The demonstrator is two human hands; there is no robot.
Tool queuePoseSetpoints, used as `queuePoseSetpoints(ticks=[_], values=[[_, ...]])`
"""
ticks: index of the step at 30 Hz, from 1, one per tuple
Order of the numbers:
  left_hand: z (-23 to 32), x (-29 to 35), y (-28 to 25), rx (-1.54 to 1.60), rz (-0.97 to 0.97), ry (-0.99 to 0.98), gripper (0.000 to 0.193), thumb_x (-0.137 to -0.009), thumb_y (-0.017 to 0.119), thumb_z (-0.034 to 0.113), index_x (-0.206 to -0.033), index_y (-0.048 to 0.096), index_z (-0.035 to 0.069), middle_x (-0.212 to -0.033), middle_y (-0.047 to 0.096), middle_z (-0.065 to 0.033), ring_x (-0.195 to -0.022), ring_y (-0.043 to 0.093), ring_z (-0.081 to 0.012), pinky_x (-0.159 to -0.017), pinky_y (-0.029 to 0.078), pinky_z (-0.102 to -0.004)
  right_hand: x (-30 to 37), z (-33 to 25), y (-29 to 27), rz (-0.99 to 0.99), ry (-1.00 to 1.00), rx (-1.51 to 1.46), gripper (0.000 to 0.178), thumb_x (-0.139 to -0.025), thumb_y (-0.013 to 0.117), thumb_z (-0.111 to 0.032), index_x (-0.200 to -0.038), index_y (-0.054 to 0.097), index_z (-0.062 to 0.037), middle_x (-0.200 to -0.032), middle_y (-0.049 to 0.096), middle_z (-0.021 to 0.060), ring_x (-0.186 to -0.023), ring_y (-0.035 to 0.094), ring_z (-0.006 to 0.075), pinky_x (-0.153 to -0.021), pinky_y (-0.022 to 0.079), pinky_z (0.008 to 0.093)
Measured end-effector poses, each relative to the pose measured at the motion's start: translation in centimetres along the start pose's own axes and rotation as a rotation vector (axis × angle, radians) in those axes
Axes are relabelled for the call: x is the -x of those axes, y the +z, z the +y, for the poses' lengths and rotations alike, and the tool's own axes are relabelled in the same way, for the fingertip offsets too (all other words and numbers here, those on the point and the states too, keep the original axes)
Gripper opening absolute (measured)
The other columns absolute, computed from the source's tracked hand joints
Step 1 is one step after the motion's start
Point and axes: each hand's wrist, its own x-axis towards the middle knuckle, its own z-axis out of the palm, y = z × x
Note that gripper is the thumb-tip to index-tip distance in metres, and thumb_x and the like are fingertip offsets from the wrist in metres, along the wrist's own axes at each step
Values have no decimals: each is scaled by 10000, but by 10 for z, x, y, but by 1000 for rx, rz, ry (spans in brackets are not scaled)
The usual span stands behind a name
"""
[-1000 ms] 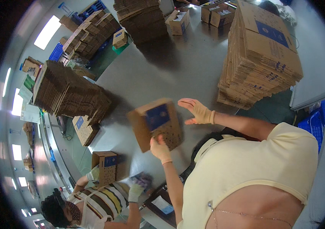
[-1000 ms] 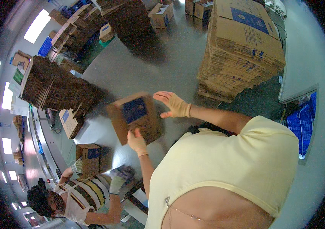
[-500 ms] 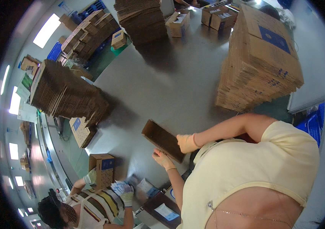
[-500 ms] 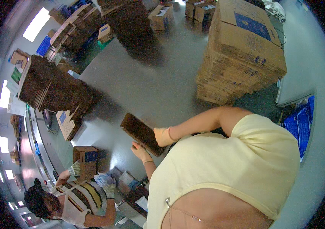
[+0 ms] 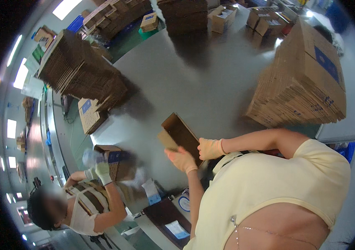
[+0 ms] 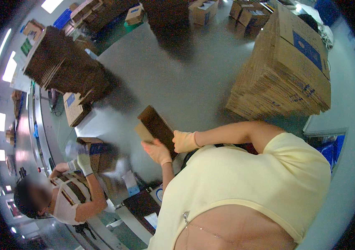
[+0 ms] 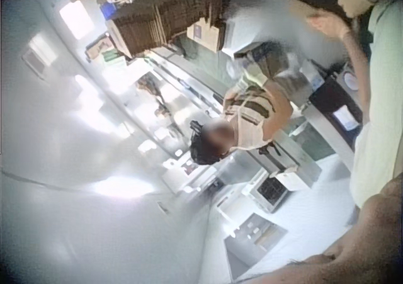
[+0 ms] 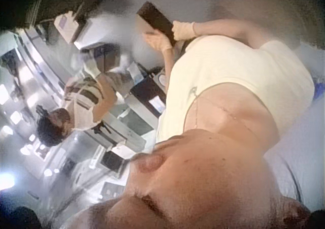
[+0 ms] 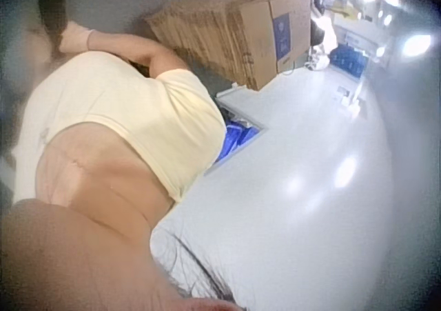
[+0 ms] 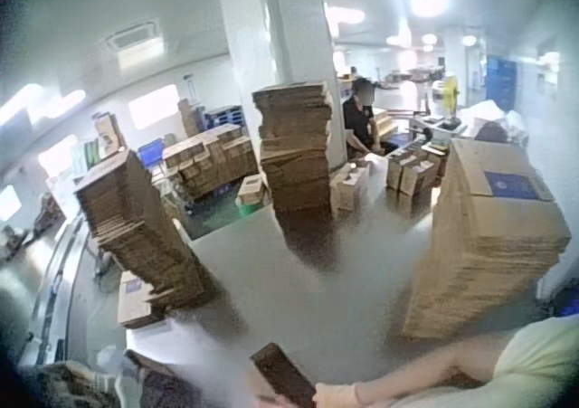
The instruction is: The person packs small blue and white packets into cardboard boxes in a warehouse setting. They repeatedly pick up packets from a conveyor belt, place them into open boxes, and then close the boxes before moving them aside.
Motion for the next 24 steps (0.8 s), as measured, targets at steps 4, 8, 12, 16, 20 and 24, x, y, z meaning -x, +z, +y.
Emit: queuePoseSetpoints(ticks=[4,8,12,16,20,24], values=[[-25,-9,13,-86,-140,4,654,-856,556,93,-1428,246,19,-1344,433,-219,-1189,481,-375,-965,417,-397,-1,2,2,125,-84,-37,97,-795,595,-272,-770,637,-188,-756,627,-54,-855,602,152,-695,390,352],[-59,-15,17,785,-535,-54,765,-865,472,28,-1509,61,69,-1466,310,-169,-1306,374,-314,-1062,329,-344,-1,10,-1,147,-148,-130,110,-796,593,-287,-778,640,-189,-749,628,-50,-852,604,144,-701,398,362],[-64,-20,27,907,-529,-105,745,-884,407,-9,-1517,28,90,-1508,241,-162,-1355,305,-287,-1105,256,-347,-4,11,-1,124,-142,-116,142,-819,587,-320,-788,649,-196,-764,647,-47,-857,612,147,-707,409,373],[-57,-8,26,420,-253,43,618,-955,423,92,-1488,120,16,-1503,257,-195,-1365,301,-325,-1119,250,-374,-6,3,-20,-88,-50,-81,181,-850,573,-349,-825,673,-200,-774,661,-34,-867,620,162,-714,418,381],[-75,27,-2,458,-187,100,467,-969,436,165,-1385,347,-27,-1397,411,-215,-1293,398,-346,-1084,309,-391,-4,-4,-25,-169,-13,-84,213,-866,560,-367,-863,695,-203,-761,667,-19,-863,631,186,-723,421,374],[-120,95,-38,282,-23,134,313,-958,450,183,-1161,567,-24,-1148,599,-210,-1084,552,-374,-952,425,-410,-5,-12,-25,-173,46,-194,234,-906,535,-329,-915,697,-161,-815,664,18,-849,625,205,-722,404,372]])
